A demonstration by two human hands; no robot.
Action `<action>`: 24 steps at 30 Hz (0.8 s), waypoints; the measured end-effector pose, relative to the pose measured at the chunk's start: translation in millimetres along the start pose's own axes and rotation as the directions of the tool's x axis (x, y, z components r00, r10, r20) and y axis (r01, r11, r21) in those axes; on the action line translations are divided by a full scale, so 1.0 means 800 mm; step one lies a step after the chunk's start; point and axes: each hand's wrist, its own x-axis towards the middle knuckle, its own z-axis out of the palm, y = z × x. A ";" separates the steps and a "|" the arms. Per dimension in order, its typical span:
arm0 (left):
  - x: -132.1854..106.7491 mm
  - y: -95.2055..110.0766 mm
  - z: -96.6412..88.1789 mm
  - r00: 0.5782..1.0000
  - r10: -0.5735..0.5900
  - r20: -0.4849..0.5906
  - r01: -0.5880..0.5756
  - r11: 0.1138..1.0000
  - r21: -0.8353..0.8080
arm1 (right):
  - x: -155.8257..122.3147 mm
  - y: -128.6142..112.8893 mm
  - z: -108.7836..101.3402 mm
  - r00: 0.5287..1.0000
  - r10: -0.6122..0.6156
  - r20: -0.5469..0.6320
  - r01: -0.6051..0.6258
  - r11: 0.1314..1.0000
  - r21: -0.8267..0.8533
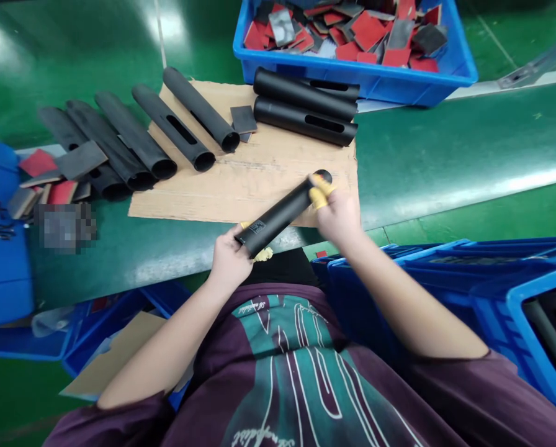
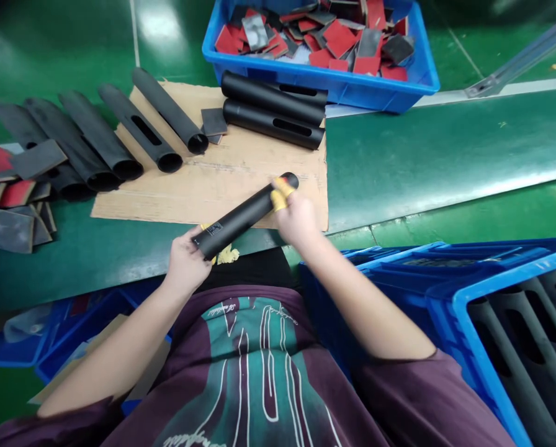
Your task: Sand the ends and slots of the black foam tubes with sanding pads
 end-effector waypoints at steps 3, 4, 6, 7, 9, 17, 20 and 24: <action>-0.001 -0.005 -0.004 0.990 0.136 0.025 -0.138 0.981 0.133 | -0.049 -0.031 0.016 0.964 -0.125 0.233 0.129 0.992 0.001; -0.002 -0.007 -0.007 0.982 0.184 0.047 -0.190 0.961 0.199 | -0.054 -0.034 0.016 0.948 -0.132 0.288 0.141 0.990 -0.012; -0.003 -0.011 -0.014 0.962 0.253 0.101 -0.272 0.907 0.321 | -0.036 -0.023 0.005 0.961 -0.095 0.259 0.107 0.994 -0.035; -0.003 -0.013 -0.016 0.952 0.280 0.124 -0.307 0.879 0.365 | -0.018 -0.012 -0.003 0.983 -0.066 0.170 0.073 0.997 -0.032; -0.004 -0.018 -0.019 0.929 0.334 0.158 -0.369 0.819 0.439 | 0.015 0.010 -0.015 1.000 0.031 -0.001 -0.031 0.997 -0.072; 0.007 -0.032 -0.029 0.739 0.553 0.384 -0.601 0.285 0.746 | -0.039 -0.017 0.011 0.957 -0.112 0.267 0.119 0.993 -0.008; 0.008 -0.025 -0.031 0.630 0.598 0.495 -0.657 0.070 0.751 | 0.008 0.006 -0.010 0.996 -0.004 0.091 0.006 1.000 -0.026; 0.012 -0.002 -0.029 0.548 0.629 0.551 -0.671 -0.062 0.738 | 0.039 0.020 -0.021 0.991 0.121 -0.062 -0.125 0.990 -0.065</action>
